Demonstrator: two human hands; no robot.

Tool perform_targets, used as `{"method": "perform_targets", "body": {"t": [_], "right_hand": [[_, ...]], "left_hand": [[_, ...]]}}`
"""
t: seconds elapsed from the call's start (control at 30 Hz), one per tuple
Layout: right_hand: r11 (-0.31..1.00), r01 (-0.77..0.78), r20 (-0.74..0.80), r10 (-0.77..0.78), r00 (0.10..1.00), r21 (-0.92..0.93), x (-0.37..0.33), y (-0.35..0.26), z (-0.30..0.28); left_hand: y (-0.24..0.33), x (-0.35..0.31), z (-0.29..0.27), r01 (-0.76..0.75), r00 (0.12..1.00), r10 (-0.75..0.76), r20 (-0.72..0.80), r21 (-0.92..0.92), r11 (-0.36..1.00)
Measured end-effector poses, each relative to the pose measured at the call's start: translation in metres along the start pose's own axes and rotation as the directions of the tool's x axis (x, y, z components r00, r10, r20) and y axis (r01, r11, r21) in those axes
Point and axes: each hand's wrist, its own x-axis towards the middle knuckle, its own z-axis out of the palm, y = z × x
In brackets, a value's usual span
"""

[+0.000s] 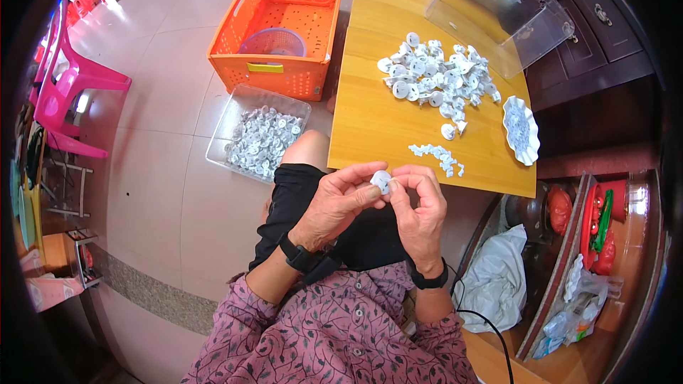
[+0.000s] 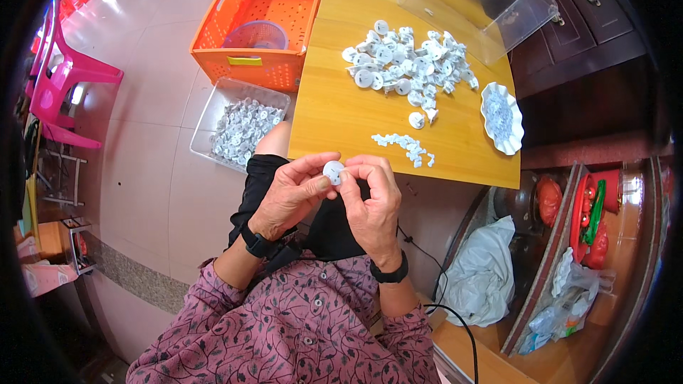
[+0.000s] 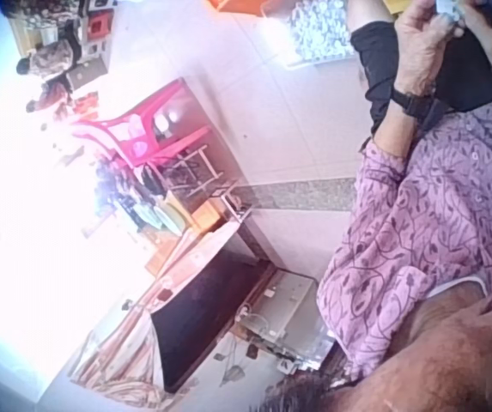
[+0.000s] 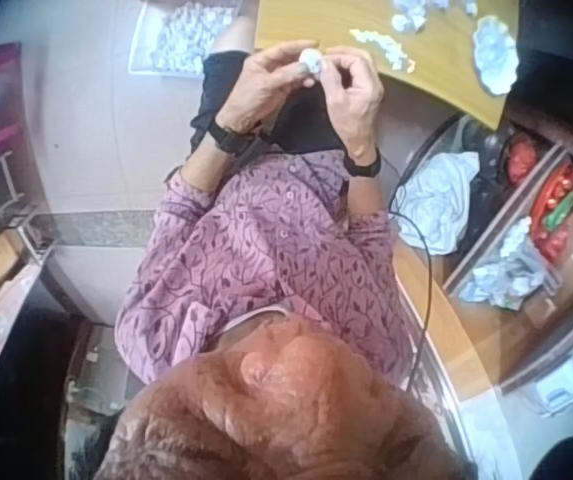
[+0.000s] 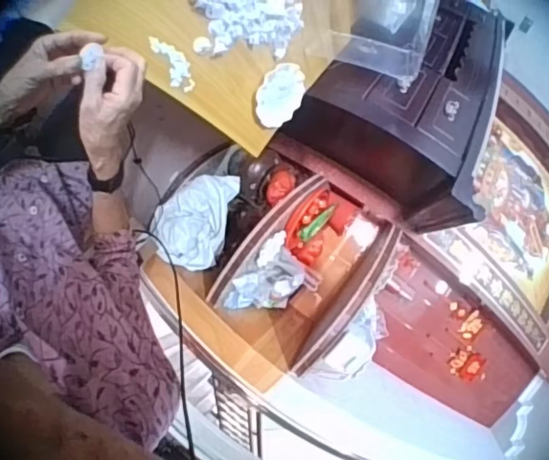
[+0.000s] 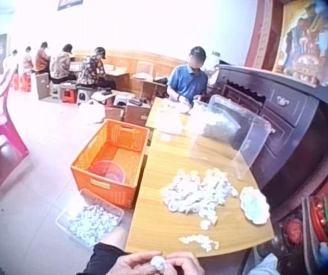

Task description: Manually assemble small white plastic parts on a wooden table.

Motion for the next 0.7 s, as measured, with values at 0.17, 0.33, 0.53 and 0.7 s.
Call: {"method": "perform_targets", "body": {"t": [0.17, 0.33, 0.53, 0.7], "right_hand": [[0.996, 0.057, 0.014, -0.056, 0.998, -0.063, 0.001, -0.003, 0.001], [0.993, 0.085, 0.031, -0.082, 0.996, -0.087, 0.002, -0.003, -0.001], [0.979, 0.15, 0.088, -0.139, 0.986, -0.135, 0.004, -0.006, -0.004], [0.968, 0.18, 0.105, -0.163, 0.981, -0.175, 0.005, -0.01, -0.004]], "left_hand": [[0.001, 0.0, 0.0, -0.012, 1.0, 0.012, 0.0, 0.026, 1.0], [0.001, 0.0, -0.001, -0.027, 1.0, 0.027, 0.002, 0.089, 0.996], [0.005, -0.001, -0.004, -0.057, 0.998, 0.049, 0.04, 0.253, 0.966], [0.015, -0.001, 0.002, -0.119, 0.993, 0.104, 0.057, 0.427, 0.896]]}}
